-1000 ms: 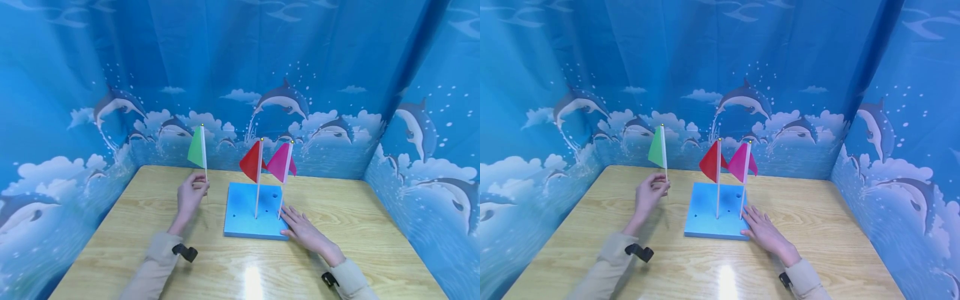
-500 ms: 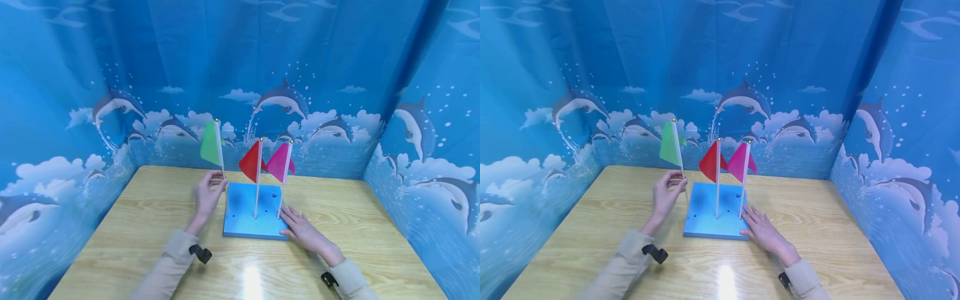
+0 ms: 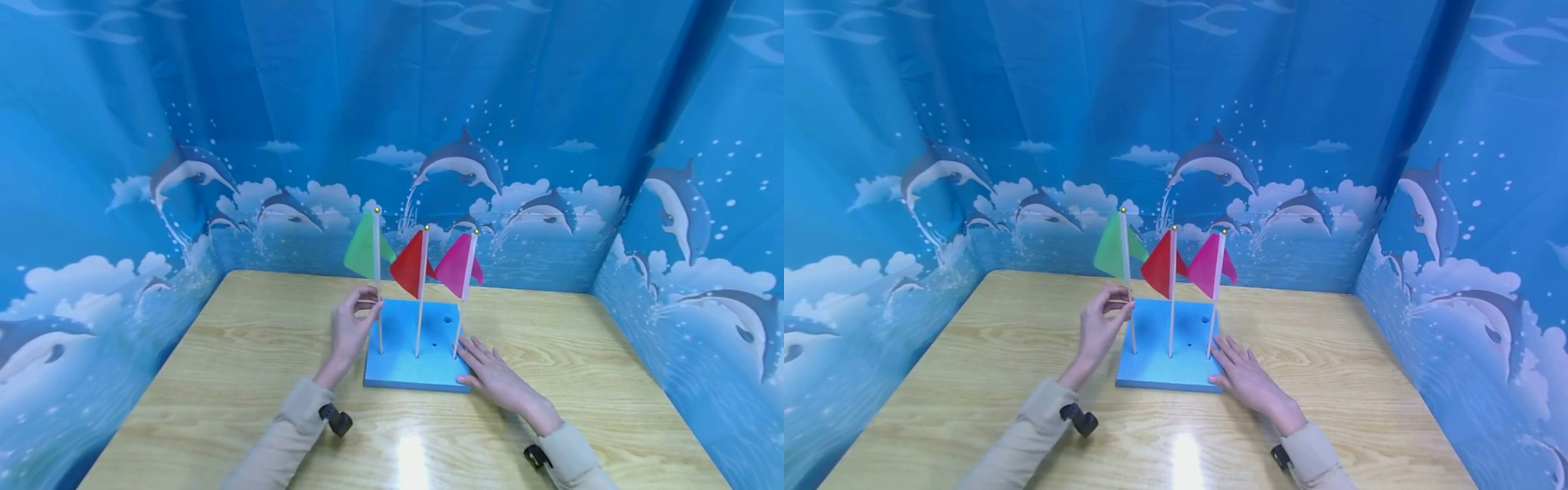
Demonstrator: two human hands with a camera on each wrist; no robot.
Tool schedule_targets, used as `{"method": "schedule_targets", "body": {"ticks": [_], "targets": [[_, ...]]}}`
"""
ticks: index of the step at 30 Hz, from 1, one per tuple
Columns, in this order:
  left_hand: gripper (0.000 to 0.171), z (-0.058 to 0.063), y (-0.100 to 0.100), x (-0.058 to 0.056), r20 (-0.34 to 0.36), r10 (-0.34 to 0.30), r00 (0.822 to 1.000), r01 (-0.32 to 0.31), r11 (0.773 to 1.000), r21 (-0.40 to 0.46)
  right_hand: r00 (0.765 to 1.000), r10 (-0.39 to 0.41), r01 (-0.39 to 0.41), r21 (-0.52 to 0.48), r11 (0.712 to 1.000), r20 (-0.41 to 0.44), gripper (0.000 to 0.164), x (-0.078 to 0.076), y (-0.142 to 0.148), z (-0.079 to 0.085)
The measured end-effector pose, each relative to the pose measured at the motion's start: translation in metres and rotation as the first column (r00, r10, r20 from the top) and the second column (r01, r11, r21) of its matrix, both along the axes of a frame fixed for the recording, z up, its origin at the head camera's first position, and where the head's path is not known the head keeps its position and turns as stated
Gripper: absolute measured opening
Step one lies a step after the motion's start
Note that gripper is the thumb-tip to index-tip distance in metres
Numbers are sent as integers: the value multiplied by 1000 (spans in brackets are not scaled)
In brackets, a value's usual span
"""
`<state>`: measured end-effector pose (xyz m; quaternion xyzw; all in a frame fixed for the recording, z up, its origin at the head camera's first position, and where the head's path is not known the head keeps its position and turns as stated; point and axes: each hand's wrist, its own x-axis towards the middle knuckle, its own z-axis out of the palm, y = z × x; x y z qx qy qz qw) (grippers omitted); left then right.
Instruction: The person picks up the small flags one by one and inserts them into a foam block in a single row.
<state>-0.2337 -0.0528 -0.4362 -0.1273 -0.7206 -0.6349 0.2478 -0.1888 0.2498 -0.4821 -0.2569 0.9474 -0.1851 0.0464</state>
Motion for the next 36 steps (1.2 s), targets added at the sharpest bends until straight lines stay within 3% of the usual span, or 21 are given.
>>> {"method": "schedule_targets", "body": {"ticks": [6, 13, 20, 27, 36], "targets": [[20, 16, 2, 14, -23, -3, 1000, 3, 1000, -6, 1000, 3, -3, 1, 1000, -4, 65, 0, 0, 0], [21, 15, 1, 14, -3, -1, 1000, 1, 1000, -11, 1000, 5, -5, 4, 1000, -11, 64, 1, 0, 1], [20, 7, 0, 15, 2, -43, 999, 43, 999, -28, 1000, 6, -6, 10, 1000, -12, 64, 1, 0, 2], [19, -33, -2, -3, 91, -13, 996, 25, 991, -133, 1000, 1, -1, 9, 1000, -1, 65, 1, 0, 2], [22, -31, 0, -1, 107, 7, 994, 12, 984, -176, 1000, -10, 10, -17, 1000, -5, 65, -1, 0, 0]]}}
